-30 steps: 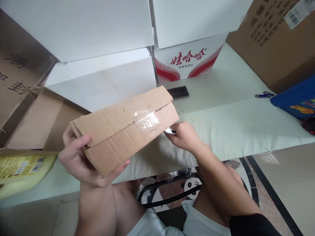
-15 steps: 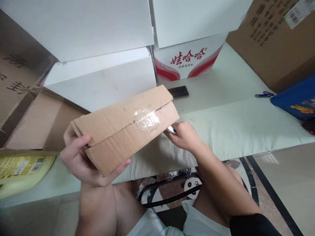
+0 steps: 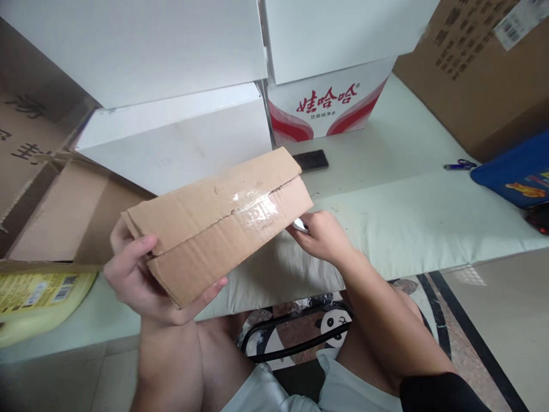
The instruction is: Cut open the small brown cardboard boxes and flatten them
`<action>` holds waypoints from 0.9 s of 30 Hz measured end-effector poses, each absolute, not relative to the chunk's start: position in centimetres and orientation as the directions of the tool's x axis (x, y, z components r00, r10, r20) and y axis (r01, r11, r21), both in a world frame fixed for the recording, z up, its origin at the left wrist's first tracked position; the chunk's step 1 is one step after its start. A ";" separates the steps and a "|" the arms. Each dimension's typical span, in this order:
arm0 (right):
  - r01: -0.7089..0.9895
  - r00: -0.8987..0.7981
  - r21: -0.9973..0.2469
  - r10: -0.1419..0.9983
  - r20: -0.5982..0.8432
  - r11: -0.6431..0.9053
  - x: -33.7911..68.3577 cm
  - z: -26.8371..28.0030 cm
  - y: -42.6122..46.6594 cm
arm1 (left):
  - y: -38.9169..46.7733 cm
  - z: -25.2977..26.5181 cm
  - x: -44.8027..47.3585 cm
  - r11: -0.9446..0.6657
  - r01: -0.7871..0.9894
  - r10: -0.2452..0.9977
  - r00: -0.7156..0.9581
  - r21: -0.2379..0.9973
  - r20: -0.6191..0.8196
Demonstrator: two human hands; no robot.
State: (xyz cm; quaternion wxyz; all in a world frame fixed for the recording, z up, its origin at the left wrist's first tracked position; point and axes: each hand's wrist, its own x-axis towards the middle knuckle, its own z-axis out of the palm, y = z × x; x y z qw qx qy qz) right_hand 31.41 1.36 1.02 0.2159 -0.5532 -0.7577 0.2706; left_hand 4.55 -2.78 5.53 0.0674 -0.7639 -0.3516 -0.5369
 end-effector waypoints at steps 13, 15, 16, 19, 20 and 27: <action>0.488 -0.203 -0.865 0.979 0.021 0.120 31.6 1.8 1.1 | -2.8 5.5 4.3 -0.726 0.635 0.434 0.126 0.264 0.892; 0.378 -0.166 -0.917 0.984 0.066 0.125 31.8 1.4 1.2 | -2.8 5.5 4.2 -0.726 0.636 0.432 0.127 0.260 0.893; 0.289 -0.151 -0.951 0.986 0.070 0.112 31.8 1.0 1.3 | -2.9 5.5 4.2 -0.723 0.639 0.434 0.126 0.262 0.892; -0.012 -0.105 -1.000 0.994 0.017 0.015 32.0 -0.8 2.0 | -2.9 5.5 4.2 -0.709 0.650 0.443 0.110 0.273 0.890; -0.065 -0.089 -0.998 0.996 0.001 -0.004 32.0 -1.4 2.3 | -2.9 5.5 4.2 -0.706 0.651 0.445 0.102 0.279 0.890; -0.164 0.003 -0.986 1.000 -0.001 -0.001 31.5 -2.4 3.0 | -2.8 5.4 3.8 -0.699 0.661 0.442 0.097 0.275 0.892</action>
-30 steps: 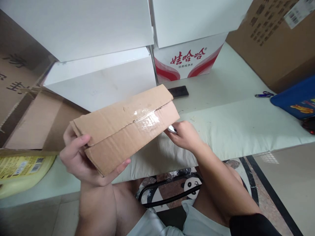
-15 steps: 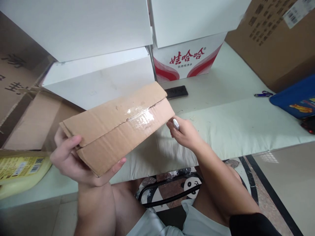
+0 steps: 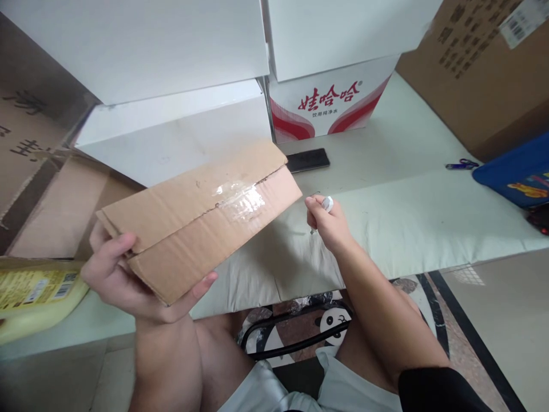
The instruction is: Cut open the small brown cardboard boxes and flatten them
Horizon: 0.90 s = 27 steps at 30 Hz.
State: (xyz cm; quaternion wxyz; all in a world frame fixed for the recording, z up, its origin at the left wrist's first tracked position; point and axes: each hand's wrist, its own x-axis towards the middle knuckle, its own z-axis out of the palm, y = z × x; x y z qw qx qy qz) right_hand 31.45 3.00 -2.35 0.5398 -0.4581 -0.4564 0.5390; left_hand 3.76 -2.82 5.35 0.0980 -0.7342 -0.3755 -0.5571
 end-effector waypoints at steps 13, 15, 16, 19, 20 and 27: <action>-0.401 0.071 -0.916 0.997 -0.024 0.007 32.7 1.3 2.6 | -2.9 5.2 4.0 -0.656 0.681 0.489 0.056 0.325 0.871; -0.404 0.083 -0.915 0.996 -0.024 0.012 32.9 1.3 2.8 | -2.9 5.2 4.1 -0.659 0.680 0.490 0.064 0.321 0.869; -0.402 0.083 -0.915 0.996 -0.025 0.011 32.9 1.2 2.8 | -2.9 5.2 4.1 -0.664 0.677 0.486 0.069 0.317 0.871; -0.402 0.080 -0.915 0.997 -0.005 0.028 32.9 0.9 2.9 | -2.9 5.2 4.2 -0.683 0.665 0.468 0.082 0.301 0.880; -0.411 0.080 -0.911 0.997 0.000 0.033 32.9 0.8 2.9 | -2.9 5.3 4.3 -0.688 0.664 0.462 0.088 0.294 0.883; -0.354 0.015 -0.935 1.000 0.021 0.024 32.7 0.7 2.9 | -2.7 5.2 4.3 -0.673 0.688 0.455 0.092 0.274 0.886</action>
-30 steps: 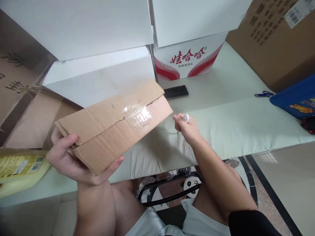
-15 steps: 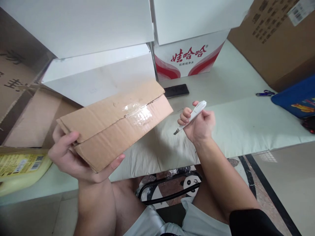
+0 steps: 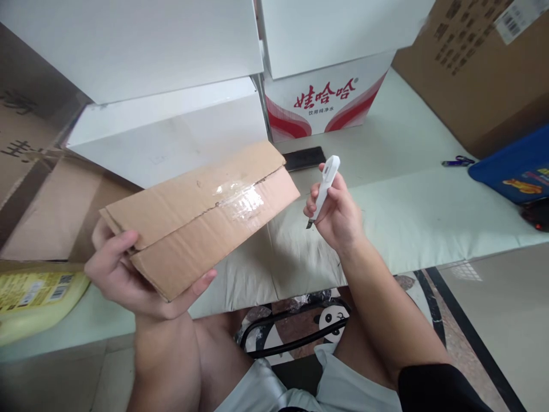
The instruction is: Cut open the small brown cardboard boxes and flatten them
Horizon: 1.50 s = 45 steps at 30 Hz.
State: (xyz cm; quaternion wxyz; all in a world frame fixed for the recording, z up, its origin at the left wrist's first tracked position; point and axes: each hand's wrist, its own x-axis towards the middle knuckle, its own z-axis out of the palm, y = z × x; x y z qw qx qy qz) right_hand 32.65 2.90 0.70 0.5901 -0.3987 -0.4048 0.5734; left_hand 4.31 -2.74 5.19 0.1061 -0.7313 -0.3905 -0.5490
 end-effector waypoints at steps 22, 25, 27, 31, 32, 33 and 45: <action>-0.274 0.101 -0.960 0.994 0.031 0.058 32.4 0.9 1.9 | -2.9 5.3 4.3 -0.652 0.683 0.503 0.065 0.329 0.862; -0.267 0.084 -0.960 0.995 0.060 0.080 32.5 1.0 2.0 | -2.8 5.2 4.3 -0.667 0.670 0.492 0.068 0.326 0.868; -0.256 0.071 -0.961 0.993 0.092 0.108 32.4 1.2 2.0 | -2.8 5.2 4.3 -0.684 0.655 0.478 0.070 0.321 0.876; -0.259 0.076 -0.955 0.989 0.128 0.143 32.0 2.4 1.6 | -2.9 5.2 4.3 -0.677 0.665 0.486 0.080 0.317 0.870; -0.268 0.073 -0.951 0.988 0.139 0.153 32.0 2.8 1.4 | -3.0 5.2 4.3 -0.668 0.672 0.496 0.081 0.320 0.865; -0.286 0.067 -0.943 0.985 0.158 0.170 32.1 3.2 1.1 | -3.0 5.3 4.3 -0.663 0.676 0.502 0.081 0.322 0.861; -0.296 0.077 -0.902 0.949 0.306 0.315 32.2 4.9 -0.8 | -3.2 5.3 5.0 -0.668 0.680 0.511 0.123 0.303 0.851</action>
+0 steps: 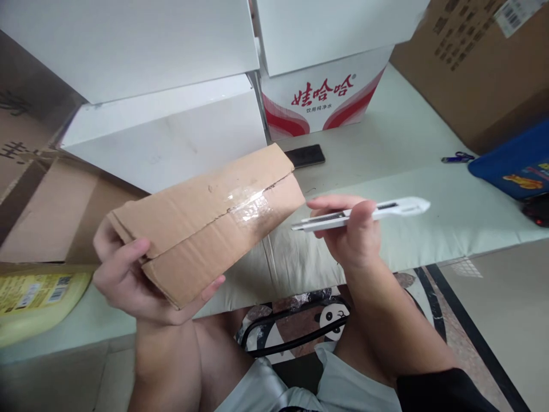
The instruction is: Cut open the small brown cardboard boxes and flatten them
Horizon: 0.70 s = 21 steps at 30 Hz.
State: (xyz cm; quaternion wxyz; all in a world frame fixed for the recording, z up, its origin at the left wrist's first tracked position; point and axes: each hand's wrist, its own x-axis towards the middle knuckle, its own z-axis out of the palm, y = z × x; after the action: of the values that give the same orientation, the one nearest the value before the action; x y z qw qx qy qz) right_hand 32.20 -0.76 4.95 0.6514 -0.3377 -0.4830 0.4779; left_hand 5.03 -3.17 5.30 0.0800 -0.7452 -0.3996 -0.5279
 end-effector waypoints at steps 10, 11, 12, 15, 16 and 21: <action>-0.236 -0.044 -0.898 0.919 0.392 0.371 31.8 3.8 -2.0 | -3.2 4.9 6.1 -0.733 0.644 0.438 0.199 0.220 0.877; -0.218 -0.042 -0.897 0.915 0.401 0.384 31.8 3.7 -2.1 | -3.2 4.9 6.3 -0.739 0.637 0.434 0.200 0.220 0.878; -0.199 -0.035 -0.898 0.913 0.407 0.392 31.7 3.6 -2.1 | -3.3 4.9 6.4 -0.746 0.628 0.431 0.200 0.223 0.880; -0.151 -0.007 -0.906 0.916 0.401 0.396 31.4 3.4 -2.0 | -3.3 4.7 6.6 -0.754 0.610 0.437 0.188 0.244 0.880; -0.146 -0.008 -0.908 0.917 0.398 0.393 31.4 3.5 -2.0 | -3.3 4.7 6.6 -0.756 0.608 0.435 0.189 0.243 0.880; -0.027 0.038 -0.908 0.908 0.417 0.418 31.3 3.6 -2.0 | -3.2 4.8 6.3 -0.761 0.613 0.420 0.220 0.210 0.880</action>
State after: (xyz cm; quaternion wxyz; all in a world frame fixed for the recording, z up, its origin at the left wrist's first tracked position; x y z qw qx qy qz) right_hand 31.31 -1.97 3.63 0.6117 -0.3807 -0.5787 0.3820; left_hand 6.31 -3.25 4.75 0.0916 -0.7757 -0.3330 -0.5282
